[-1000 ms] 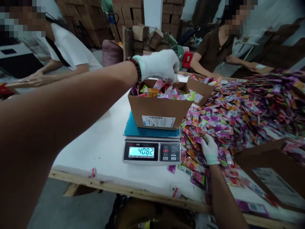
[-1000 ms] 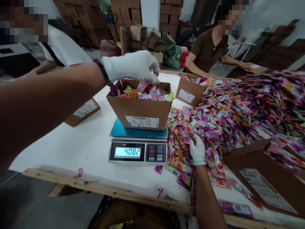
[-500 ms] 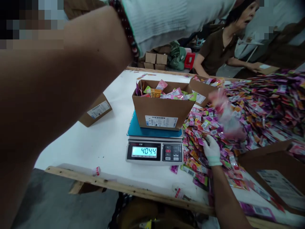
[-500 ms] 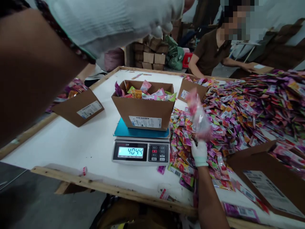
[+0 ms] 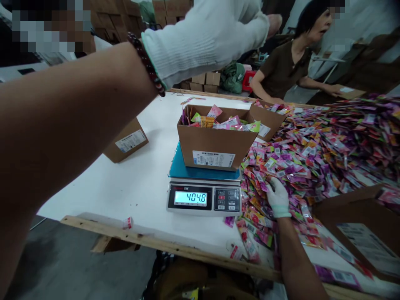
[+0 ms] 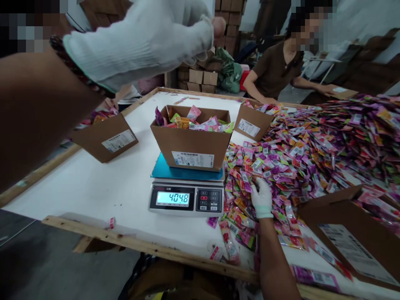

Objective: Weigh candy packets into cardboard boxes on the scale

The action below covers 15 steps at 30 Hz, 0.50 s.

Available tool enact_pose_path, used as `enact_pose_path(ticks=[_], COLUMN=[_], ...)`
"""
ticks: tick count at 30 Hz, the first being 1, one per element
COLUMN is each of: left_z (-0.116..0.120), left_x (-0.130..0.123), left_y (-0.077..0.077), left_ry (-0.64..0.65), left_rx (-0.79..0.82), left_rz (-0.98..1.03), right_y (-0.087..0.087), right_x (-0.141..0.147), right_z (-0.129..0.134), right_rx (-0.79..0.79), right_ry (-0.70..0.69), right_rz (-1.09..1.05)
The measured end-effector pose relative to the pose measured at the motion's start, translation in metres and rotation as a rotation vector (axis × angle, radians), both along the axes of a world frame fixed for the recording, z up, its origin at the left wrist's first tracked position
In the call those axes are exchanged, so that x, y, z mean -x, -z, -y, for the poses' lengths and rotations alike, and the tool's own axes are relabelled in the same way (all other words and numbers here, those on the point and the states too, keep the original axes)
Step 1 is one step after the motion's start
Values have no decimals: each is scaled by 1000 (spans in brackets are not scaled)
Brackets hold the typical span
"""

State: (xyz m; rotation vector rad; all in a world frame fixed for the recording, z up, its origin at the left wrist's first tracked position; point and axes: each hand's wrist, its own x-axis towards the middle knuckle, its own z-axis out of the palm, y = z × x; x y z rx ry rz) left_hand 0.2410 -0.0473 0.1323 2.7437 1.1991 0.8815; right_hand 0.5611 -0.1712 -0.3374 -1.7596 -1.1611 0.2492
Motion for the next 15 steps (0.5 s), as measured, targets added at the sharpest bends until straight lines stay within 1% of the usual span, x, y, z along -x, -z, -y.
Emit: enact_pose_path(ticks=[1,5,8,11,13,15], left_z=[2,2,-2,-9,-17,-29], left_x=[0,-1,2,9,13,16], left_y=[1,7,16,30,40,49], left_ry=[-22,24,105,196,196,200], left_rx=[-10,-27,54,148,165,142], left_rz=[9,27,-49,-191,-232,-240], right_y=[0,0,-5,-20,-36,-55], right_x=[0,2,4,0,-6,-15], right_z=[0,-2,0,11,25,44], right_rx=[-1,1,7,-1,-24,-55], right_ry=[1,9,0,-2,58,135], right_rz=[-7,-45,-83,-169,-244,-288])
